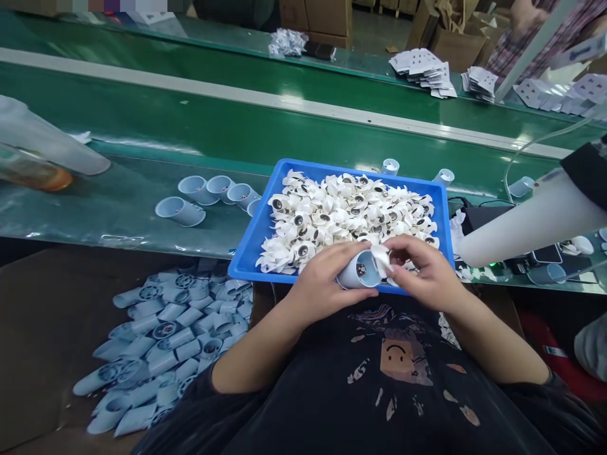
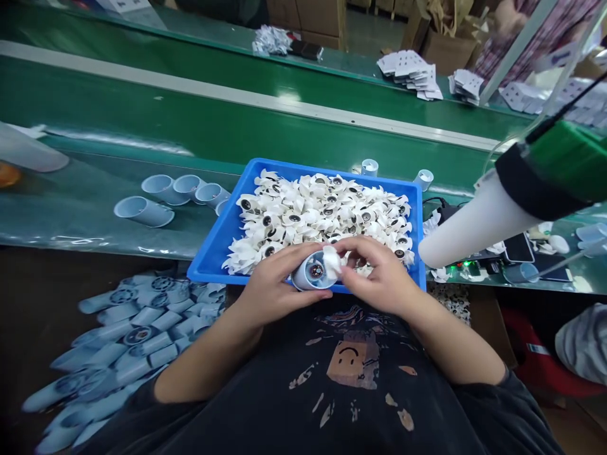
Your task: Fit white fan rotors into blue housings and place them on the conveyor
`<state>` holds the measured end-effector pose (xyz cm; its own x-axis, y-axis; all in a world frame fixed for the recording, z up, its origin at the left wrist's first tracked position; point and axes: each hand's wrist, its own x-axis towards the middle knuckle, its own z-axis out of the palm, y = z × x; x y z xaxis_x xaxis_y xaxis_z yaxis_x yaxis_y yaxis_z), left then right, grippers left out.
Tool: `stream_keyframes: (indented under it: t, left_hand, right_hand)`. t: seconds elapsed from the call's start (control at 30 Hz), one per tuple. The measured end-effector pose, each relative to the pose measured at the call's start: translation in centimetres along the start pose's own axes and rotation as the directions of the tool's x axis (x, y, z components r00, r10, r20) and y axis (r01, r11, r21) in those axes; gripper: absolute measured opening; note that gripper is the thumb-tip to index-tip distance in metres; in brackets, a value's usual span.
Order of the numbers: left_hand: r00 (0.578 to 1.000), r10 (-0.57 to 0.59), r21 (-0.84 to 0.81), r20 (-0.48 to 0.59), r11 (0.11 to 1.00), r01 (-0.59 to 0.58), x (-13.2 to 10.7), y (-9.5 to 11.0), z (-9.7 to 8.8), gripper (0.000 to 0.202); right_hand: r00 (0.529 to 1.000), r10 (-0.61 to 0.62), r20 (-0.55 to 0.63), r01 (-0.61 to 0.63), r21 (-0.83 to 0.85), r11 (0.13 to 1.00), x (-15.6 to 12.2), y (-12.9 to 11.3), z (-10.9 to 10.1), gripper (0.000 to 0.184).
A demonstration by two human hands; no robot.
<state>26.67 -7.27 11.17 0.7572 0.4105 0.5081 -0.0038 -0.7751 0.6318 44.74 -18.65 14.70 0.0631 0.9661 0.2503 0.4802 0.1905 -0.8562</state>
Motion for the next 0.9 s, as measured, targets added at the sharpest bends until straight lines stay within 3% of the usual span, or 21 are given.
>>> stream_keyframes:
  t: [0.1,0.17,0.37,0.5,0.67,0.8,0.9]
  left_hand:
    - [0.995,0.088,0.095,-0.051,0.992,-0.083,0.0,0.4,0.4,0.052]
    - [0.985,0.133,0.161,-0.107,0.98,-0.115,-0.1,0.7,0.8,0.049]
    - [0.965,0.195,0.251,-0.177,0.957,-0.147,-0.4,1.6,1.8,0.043]
    - [0.98,0.155,0.196,-0.128,0.972,-0.128,-0.4,1.5,1.5,0.046]
    - [0.997,0.048,0.158,-0.066,0.987,-0.037,-0.2,-0.8,-1.3,0.061]
    - [0.999,0.038,0.244,-0.037,0.969,-0.027,1.0,-3.4,-4.2,0.059]
    - [0.999,0.049,0.286,0.009,0.957,-0.049,2.5,-3.5,-4.5,0.058]
  right_hand:
    - [0.993,-0.099,0.056,0.113,-0.381,0.917,0.1,-1.4,-0.1,0.02]
    - [0.988,-0.121,0.091,0.15,-0.485,0.861,0.3,-1.7,0.0,0.02]
    - [0.984,-0.046,0.175,0.119,-0.433,0.894,0.7,-1.1,0.3,0.011]
    - [0.987,-0.048,0.155,0.099,-0.342,0.935,0.2,-1.4,-0.4,0.011]
    - [0.971,-0.129,0.201,0.149,-0.09,0.985,-2.6,-1.9,-3.1,0.022]
    - [0.991,-0.095,0.1,0.109,-0.152,0.982,-5.2,-0.6,-4.1,0.011]
    - [0.993,-0.115,0.007,0.113,-0.241,0.964,-5.3,0.3,-3.3,0.014]
